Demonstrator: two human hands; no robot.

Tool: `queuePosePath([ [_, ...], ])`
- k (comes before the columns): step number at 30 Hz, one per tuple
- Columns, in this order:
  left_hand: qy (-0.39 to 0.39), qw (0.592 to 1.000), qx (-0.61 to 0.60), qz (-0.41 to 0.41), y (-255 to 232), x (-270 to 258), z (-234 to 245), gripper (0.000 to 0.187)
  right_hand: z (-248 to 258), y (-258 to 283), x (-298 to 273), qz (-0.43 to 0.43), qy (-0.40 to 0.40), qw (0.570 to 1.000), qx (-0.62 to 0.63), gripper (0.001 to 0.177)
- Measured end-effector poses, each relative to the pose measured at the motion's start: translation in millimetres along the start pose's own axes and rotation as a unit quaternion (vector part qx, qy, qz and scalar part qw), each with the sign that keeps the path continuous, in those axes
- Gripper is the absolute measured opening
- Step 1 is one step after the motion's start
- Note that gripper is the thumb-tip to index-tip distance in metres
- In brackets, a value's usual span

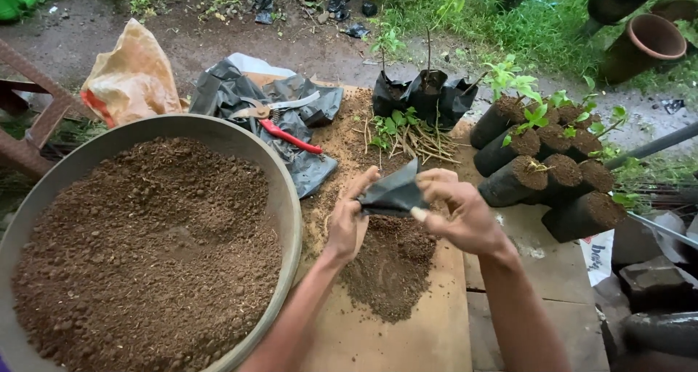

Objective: Filling small plastic nursery bags with soil by hand from a large basin and preparing them for seedlings.

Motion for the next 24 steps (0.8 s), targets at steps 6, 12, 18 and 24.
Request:
queuePosePath([
  [6, 0.042, 0.999, 0.024, 0.018, 11, -4, 1, 0.072, 17, 29, 5, 0.038, -0.04, 0.995, -0.087, 0.018],
  [12, 0.029, 0.993, 0.118, -0.005, -2, 3, 0, 0.071, 10, 31, 11, 0.081, -0.086, 0.991, -0.064, 0.037],
  [18, -0.118, 0.984, 0.031, -0.127, -36, 1, 30, 0.066, 12, -19, 7, -0.054, -0.058, 0.996, -0.036, 0.052],
  [24, -0.174, 0.954, 0.141, -0.199, -38, -8, 45, 0.059, -53, -56, -24, -0.114, 0.135, 0.968, -0.178, 0.032],
])
Point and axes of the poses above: each hand's wrist, its own x-axis towards the middle knuckle, its own z-axis out of the back of the hand, y = z × x, the point moved 8 cm from there along x, towards the middle knuckle, and after that the axes turned 7 degrees about -x, right-handed, at the moved point
